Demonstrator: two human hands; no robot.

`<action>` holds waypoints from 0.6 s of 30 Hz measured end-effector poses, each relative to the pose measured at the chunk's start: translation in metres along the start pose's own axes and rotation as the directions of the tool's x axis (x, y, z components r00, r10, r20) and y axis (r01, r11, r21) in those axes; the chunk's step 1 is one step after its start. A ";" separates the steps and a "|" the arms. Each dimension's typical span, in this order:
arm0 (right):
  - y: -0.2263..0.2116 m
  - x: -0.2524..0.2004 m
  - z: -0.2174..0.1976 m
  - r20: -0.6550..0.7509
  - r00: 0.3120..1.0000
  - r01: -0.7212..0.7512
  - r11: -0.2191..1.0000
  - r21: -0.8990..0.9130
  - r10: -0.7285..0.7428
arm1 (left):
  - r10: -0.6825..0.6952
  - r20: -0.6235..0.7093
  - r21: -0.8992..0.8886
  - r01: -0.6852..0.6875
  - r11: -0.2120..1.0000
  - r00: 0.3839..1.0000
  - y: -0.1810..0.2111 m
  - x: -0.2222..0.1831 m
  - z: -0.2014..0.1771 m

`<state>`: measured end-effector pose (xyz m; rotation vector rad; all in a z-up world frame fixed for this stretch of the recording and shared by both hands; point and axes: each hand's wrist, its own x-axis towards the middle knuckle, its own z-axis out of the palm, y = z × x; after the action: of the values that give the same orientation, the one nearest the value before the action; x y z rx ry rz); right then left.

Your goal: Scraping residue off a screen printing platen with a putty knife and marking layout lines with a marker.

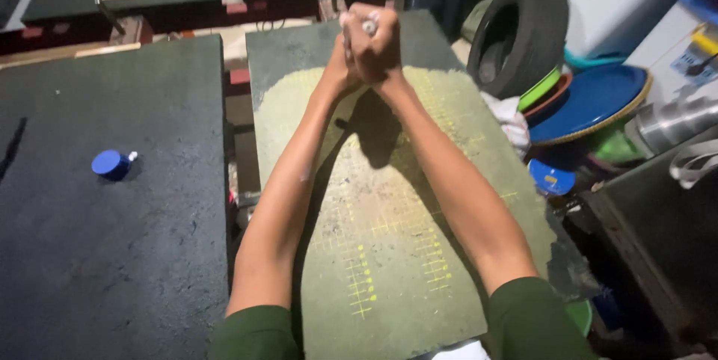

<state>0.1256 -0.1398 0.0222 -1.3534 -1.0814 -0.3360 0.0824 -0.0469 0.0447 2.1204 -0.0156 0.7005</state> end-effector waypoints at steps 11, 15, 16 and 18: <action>0.027 -0.049 0.020 -0.114 0.985 -0.139 0.989 -0.058 0.132 | -0.154 0.060 -0.008 0.154 0.988 0.986 -0.162 -0.121 0.031; 0.030 -0.069 0.021 -0.109 0.983 -0.156 0.986 -0.061 0.148 | -0.174 0.058 -0.001 0.174 0.985 0.983 -0.148 -0.104 0.040; 0.027 -0.070 0.020 -0.108 0.983 -0.153 0.986 -0.064 0.146 | -0.172 0.054 0.000 0.173 0.985 0.984 -0.132 -0.086 0.044; 0.042 -0.076 0.022 -0.108 0.985 -0.142 0.988 -0.067 0.134 | -0.165 0.044 0.006 0.165 0.986 0.985 -0.128 -0.046 0.053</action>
<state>0.1094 -0.1379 -0.0656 -1.4537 -0.8923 -0.3426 0.1020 -0.0190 -0.0968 2.1104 0.1358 0.5555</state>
